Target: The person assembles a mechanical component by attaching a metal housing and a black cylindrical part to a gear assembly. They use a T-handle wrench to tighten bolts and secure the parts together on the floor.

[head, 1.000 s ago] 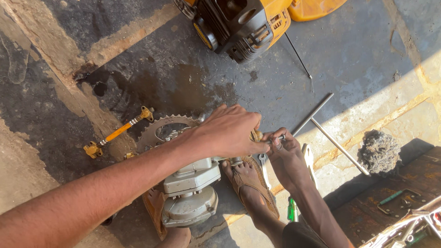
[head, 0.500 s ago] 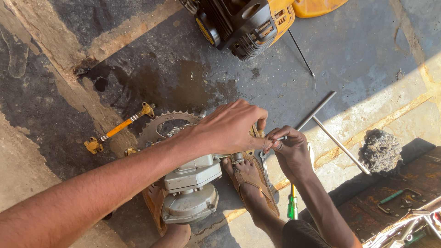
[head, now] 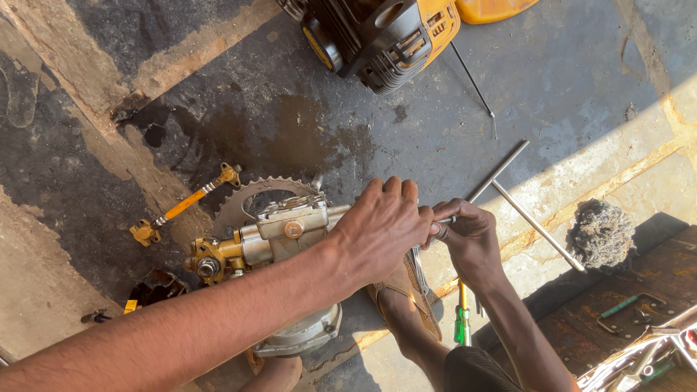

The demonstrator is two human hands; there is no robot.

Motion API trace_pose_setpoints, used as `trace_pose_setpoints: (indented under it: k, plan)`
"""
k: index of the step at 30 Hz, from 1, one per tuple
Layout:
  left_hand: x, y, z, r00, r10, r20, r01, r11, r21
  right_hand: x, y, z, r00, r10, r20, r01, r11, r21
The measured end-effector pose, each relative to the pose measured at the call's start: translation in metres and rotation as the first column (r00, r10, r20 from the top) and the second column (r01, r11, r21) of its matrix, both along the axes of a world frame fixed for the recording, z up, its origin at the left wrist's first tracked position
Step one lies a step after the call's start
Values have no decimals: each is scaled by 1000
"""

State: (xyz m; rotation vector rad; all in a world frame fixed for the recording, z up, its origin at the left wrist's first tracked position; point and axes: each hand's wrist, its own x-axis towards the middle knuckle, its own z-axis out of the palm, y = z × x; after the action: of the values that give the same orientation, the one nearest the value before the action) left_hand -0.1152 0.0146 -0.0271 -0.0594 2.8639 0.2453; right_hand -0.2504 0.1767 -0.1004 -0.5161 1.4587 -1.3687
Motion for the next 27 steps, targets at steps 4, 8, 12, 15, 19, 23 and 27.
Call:
trace_pose_setpoints:
  k: [4,8,12,15,19,23,27]
  plan:
    - [1,2,-13,983,77,-166,-61,994,95,-1,1,-6,998,53,31,-51,996,-71]
    - [3,3,-18,980,98,-175,-77,989,124,-4,-1,-9,990,137,-38,-140,986,-89]
    - [4,-3,-9,986,60,-159,-45,994,97,2,-8,-1,987,161,-32,-162,986,-41]
    - [6,-10,4,998,8,-59,0,991,136,5,-13,12,975,186,-123,-196,977,-78]
    - [0,-31,17,1000,-17,5,14,951,309,0,-11,28,988,132,-79,-137,989,-59]
    - [-4,-51,22,969,-19,246,-108,863,494,-11,-1,33,996,90,-25,-91,994,-54]
    - [4,-60,24,993,27,119,-92,805,585,-15,6,26,998,54,-39,-56,997,-52]
